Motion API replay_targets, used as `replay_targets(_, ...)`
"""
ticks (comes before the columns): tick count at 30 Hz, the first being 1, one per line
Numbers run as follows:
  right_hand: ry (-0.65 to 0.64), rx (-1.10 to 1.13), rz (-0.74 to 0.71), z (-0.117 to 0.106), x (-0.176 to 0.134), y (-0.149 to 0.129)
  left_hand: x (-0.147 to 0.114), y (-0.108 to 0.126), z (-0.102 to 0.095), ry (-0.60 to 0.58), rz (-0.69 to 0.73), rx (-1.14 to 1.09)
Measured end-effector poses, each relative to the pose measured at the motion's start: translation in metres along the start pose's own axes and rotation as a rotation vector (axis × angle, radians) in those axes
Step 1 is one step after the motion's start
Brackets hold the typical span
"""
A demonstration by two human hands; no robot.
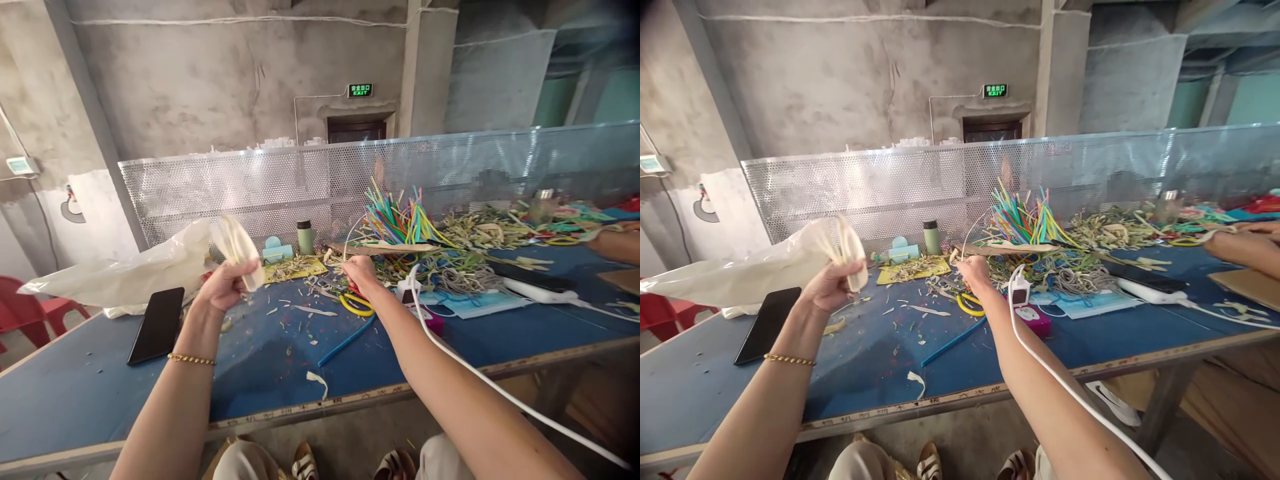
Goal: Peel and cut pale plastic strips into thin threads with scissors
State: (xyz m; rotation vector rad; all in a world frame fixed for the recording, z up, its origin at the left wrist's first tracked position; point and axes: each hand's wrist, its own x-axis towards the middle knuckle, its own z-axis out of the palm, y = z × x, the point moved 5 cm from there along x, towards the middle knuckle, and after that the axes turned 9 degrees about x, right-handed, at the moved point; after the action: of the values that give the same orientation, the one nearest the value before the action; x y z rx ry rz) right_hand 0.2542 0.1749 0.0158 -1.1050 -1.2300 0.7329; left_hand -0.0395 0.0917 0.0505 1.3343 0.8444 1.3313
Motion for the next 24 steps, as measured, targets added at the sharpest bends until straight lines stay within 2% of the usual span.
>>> replay_targets(2, -0.022, 0.019, 0.009, -0.001, 0.004, 0.005, -0.002, 0.01, -0.012, 0.079, 0.087, -0.067)
replay_targets(4, -0.073, 0.046, 0.004, 0.002, 0.006, 0.007, -0.001, 0.009, -0.013, 0.083, 0.081, -0.057)
replay_targets(9, -0.27, 0.154, -0.038, 0.013, 0.004, -0.002, 0.007, -0.017, 0.015, -0.058, -0.059, 0.102)
replay_targets(13, -0.346, 0.221, -0.053, 0.016, 0.002, -0.008, 0.01, -0.027, 0.027, -0.071, -0.1, 0.173)
replay_targets(20, -0.331, 0.229, -0.011, 0.021, -0.001, -0.01, 0.011, -0.029, 0.027, -0.063, -0.126, 0.198)
replay_targets(24, -0.226, 0.22, 0.024, 0.009, 0.009, -0.013, 0.013, -0.034, 0.022, -0.02, -0.157, 0.218)
